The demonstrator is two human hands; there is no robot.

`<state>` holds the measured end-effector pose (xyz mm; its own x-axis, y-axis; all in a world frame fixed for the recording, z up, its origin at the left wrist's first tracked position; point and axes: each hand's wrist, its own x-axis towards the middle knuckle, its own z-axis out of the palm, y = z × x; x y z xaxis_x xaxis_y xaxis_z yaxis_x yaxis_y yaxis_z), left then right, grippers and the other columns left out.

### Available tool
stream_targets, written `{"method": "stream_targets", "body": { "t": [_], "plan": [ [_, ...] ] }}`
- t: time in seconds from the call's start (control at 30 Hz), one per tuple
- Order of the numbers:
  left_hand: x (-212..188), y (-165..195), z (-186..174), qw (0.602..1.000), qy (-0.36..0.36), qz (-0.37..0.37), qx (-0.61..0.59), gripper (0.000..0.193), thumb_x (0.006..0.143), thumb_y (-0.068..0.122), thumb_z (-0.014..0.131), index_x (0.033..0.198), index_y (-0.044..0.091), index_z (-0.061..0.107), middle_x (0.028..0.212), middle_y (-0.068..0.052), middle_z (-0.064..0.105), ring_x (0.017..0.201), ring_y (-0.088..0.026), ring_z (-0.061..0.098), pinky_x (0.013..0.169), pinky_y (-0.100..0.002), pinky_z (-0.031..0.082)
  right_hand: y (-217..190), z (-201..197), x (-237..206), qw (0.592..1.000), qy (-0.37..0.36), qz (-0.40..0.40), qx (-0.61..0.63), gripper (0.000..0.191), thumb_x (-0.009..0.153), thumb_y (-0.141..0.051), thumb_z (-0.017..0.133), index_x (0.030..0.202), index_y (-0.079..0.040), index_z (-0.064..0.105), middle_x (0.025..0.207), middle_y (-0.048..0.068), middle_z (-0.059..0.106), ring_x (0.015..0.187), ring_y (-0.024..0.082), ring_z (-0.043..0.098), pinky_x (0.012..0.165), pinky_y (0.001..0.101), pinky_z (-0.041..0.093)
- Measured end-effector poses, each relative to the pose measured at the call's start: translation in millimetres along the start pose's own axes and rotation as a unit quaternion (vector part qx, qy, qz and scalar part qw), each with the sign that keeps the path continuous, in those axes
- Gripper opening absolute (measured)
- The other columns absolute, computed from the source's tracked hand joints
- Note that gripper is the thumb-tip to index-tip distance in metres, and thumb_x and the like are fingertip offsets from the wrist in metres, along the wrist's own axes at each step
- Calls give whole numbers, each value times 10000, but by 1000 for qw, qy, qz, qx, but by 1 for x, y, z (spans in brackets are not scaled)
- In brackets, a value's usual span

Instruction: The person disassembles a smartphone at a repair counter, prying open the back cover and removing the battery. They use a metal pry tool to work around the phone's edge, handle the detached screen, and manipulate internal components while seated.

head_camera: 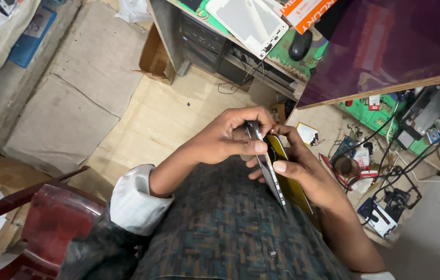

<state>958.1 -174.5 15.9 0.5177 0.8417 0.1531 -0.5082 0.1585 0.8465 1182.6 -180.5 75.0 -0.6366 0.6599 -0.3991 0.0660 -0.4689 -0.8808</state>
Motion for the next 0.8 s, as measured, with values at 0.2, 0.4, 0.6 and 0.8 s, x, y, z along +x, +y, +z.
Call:
{"method": "stream_targets", "body": {
  "t": [0.2, 0.4, 0.6, 0.8],
  "plan": [
    [-1, -2, -2, 1000, -18, 4, -12, 249, 984, 146, 760, 1104, 29, 576, 1113, -20, 539, 1065, -95, 558, 941, -249, 508, 3, 0, -1, 1000, 8, 0, -12, 831, 866, -381, 652, 1498, 33, 307, 1201, 253, 622, 996, 328, 721, 892, 476, 617],
    [1, 2, -1, 999, -37, 7, -20, 268, 987, 157, 766, 1118, 13, 582, 1116, -32, 533, 1049, -99, 553, 921, -255, 510, 7, -2, -4, 999, 17, -4, -47, 850, 861, -436, 686, 1484, 62, 392, 1144, 250, 694, 971, 307, 748, 872, 445, 634],
    [3, 9, 1, 997, -61, -6, -48, 254, 988, 156, 757, 1083, 12, 569, 1103, -39, 527, 987, -110, 581, 834, -263, 535, 6, 2, -9, 995, 34, -23, -96, 754, 884, -448, 674, 1412, 53, 477, 1094, 196, 732, 943, 253, 772, 855, 385, 635],
    [8, 9, -22, 998, -70, -1, -5, 288, 968, 199, 778, 1037, 37, 549, 1112, -47, 532, 967, -109, 592, 822, -263, 538, -6, 18, -17, 980, 75, -14, -182, 647, 870, -345, 707, 1363, 22, 504, 1108, 162, 726, 942, 231, 782, 813, 353, 617]
  ]
}}
